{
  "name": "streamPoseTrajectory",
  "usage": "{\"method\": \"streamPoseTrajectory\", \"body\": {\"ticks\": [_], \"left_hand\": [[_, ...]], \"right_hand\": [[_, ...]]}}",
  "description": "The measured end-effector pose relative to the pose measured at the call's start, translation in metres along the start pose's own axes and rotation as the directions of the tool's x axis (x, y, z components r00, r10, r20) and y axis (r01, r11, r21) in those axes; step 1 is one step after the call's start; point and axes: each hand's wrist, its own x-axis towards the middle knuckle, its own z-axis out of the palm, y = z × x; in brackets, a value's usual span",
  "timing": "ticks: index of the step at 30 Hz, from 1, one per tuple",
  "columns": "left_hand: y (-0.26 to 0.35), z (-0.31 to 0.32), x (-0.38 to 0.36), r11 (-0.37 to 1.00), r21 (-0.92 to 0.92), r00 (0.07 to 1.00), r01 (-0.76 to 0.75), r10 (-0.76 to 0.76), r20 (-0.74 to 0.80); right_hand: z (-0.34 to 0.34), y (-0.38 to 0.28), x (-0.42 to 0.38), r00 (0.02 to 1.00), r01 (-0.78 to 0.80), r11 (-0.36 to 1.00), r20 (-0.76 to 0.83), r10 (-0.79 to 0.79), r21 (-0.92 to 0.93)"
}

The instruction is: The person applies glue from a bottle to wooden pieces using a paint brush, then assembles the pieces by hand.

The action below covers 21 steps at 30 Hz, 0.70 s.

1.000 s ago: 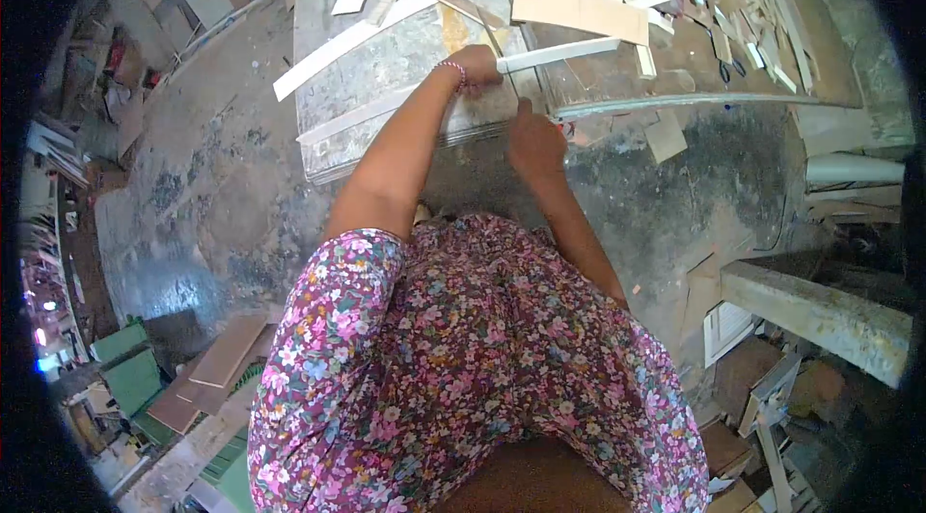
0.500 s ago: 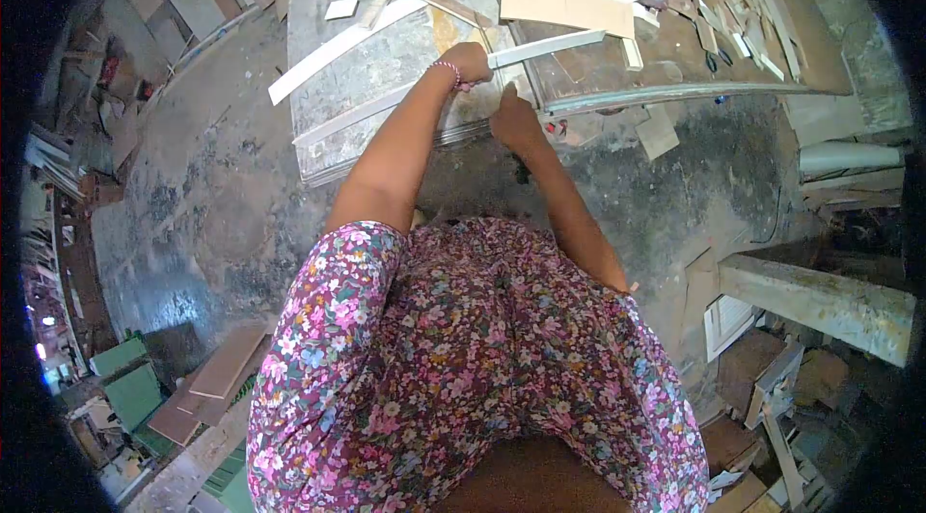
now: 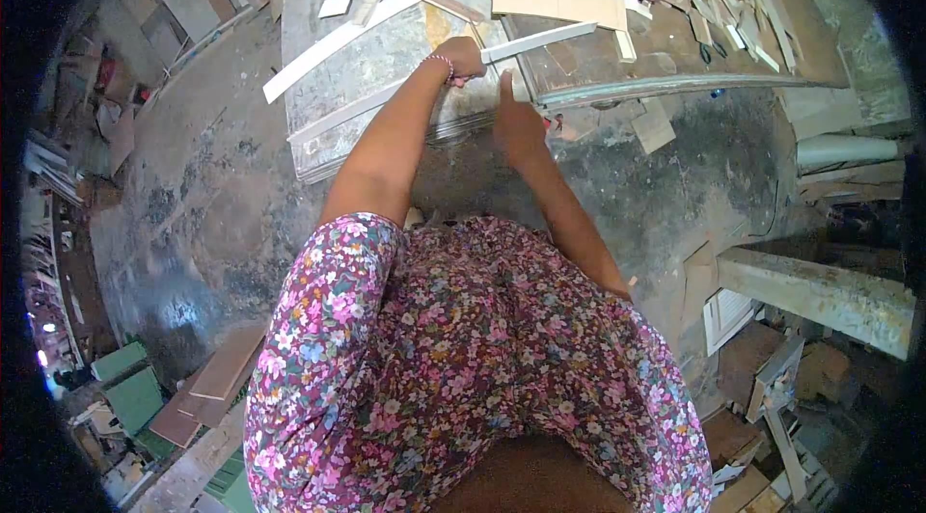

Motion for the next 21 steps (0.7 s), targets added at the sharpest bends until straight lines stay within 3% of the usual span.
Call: {"method": "streamPoseTrajectory", "body": {"ticks": [5,8,11,13,16,18,21], "left_hand": [[0.004,-0.002,-0.014,0.994,-0.064,0.996,-0.088,0.086,-0.035],[0.002,0.001,-0.01,0.981,-0.19,0.997,0.047,-0.035,0.065],[-0.007,0.004,0.002,0.995,-0.045,0.993,-0.088,0.092,0.079],[-0.004,0.004,-0.002,0.989,-0.148,0.996,-0.019,0.032,0.087],[0.003,-0.003,-0.014,0.974,-0.22,0.997,0.05,-0.035,0.072],[0.006,-0.003,-0.014,0.964,-0.255,0.996,0.072,-0.057,0.063],[0.002,0.0,-0.011,0.949,-0.304,0.996,0.08,-0.063,0.064]], "right_hand": [[-0.006,-0.002,-0.01,0.999,0.012,1.0,0.048,-0.01,-0.028],[-0.002,0.008,-0.011,0.999,0.011,1.0,0.047,-0.01,-0.018],[-0.005,0.006,-0.011,0.999,0.007,1.0,0.047,-0.007,-0.002],[-0.008,0.007,-0.012,0.999,0.009,1.0,0.049,-0.009,-0.008],[0.001,0.011,-0.011,1.0,0.015,0.998,-0.003,-0.015,0.06],[0.008,0.025,-0.014,0.996,0.078,0.975,0.032,-0.086,0.207],[0.017,0.036,-0.025,0.997,-0.032,0.918,0.081,0.0,0.396]]}}
